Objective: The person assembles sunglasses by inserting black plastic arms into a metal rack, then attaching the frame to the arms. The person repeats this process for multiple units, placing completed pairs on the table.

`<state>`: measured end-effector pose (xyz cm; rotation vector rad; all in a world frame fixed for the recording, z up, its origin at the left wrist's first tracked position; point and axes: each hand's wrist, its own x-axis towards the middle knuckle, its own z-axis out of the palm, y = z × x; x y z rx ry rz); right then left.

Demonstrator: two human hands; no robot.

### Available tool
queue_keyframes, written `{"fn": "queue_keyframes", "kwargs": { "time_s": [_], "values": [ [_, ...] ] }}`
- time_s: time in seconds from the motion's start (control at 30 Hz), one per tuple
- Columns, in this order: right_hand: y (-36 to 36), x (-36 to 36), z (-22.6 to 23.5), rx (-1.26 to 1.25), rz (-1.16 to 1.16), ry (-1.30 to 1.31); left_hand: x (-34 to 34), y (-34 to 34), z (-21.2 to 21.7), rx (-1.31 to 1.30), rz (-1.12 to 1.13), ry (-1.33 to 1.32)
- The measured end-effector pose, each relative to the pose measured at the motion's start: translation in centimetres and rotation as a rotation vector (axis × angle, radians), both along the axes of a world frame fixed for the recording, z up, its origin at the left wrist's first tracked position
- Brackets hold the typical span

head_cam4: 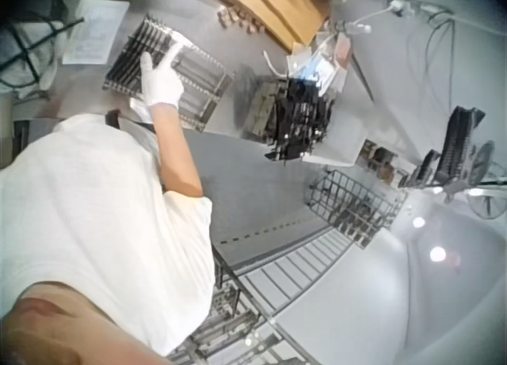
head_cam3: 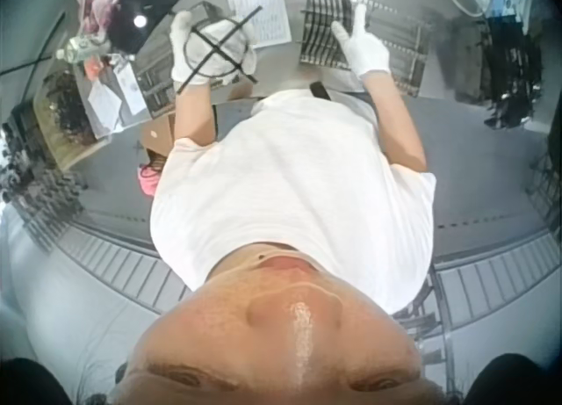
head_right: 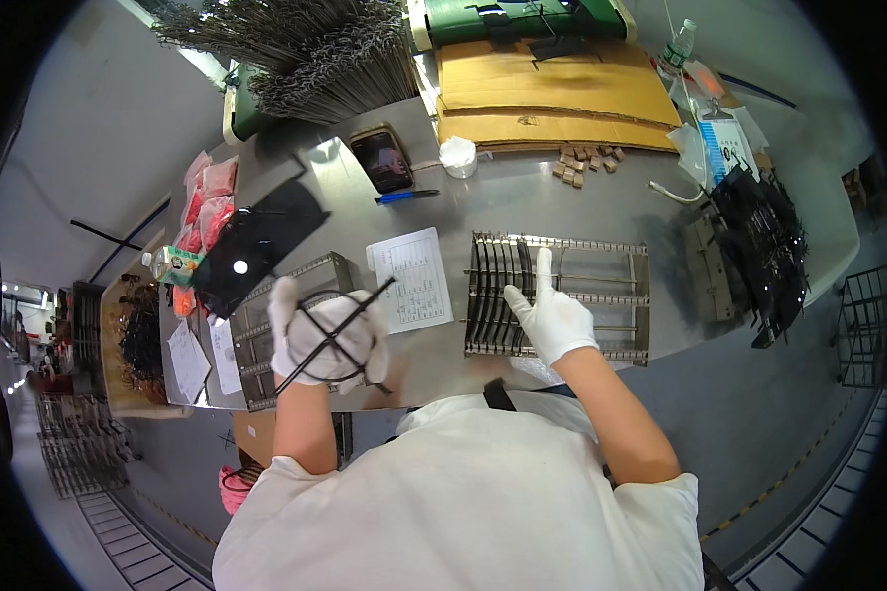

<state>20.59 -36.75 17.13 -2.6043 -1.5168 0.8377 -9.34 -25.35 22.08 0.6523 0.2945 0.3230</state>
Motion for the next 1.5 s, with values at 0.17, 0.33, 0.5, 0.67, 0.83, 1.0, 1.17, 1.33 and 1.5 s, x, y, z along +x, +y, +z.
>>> {"fn": "queue_keyframes", "kwargs": {
  "time_s": [0.17, 0.33, 0.5, 0.67, 0.83, 1.0, 1.17, 1.33, 1.5],
  "values": [
    [0.4, 0.7, 4.0, 0.746, 0.361, -0.271, 4.1, -0.9, -0.9, -0.309, -0.149, 0.229],
    [2.1, -3.0, 10.3, 0.630, 0.414, 0.349, 6.3, -1.8, 1.9, 0.177, -0.521, 0.512],
    [0.3, -4.2, 9.8, 0.677, 0.582, 0.285, 3.5, -1.0, 5.3, 0.657, -0.880, 0.823],
    [-1.3, 3.5, 4.5, 0.472, -0.321, 0.931, -14.9, 3.9, 4.7, 0.373, 0.128, 0.300],
    [-4.0, 5.8, -3.9, 0.437, -0.361, 1.012, -25.4, 7.0, 3.1, 0.165, 1.383, -0.613],
    [-1.9, 3.2, -3.6, 0.228, -0.696, 1.224, -12.7, 7.9, 1.1, 0.051, 0.972, -0.247],
    [-1.5, 4.6, -6.8, 0.034, -0.494, 1.070, 3.6, 5.1, -0.5, 0.369, 0.675, 0.403],
    [-1.1, 2.9, -3.6, 0.010, -0.268, 0.573, 14.4, -1.2, -2.8, 1.358, 0.444, 0.471],
    [0.1, 3.8, -1.4, -0.054, 0.067, 0.111, 18.4, -2.2, -3.5, 1.640, 0.585, 0.245]
  ]
}}
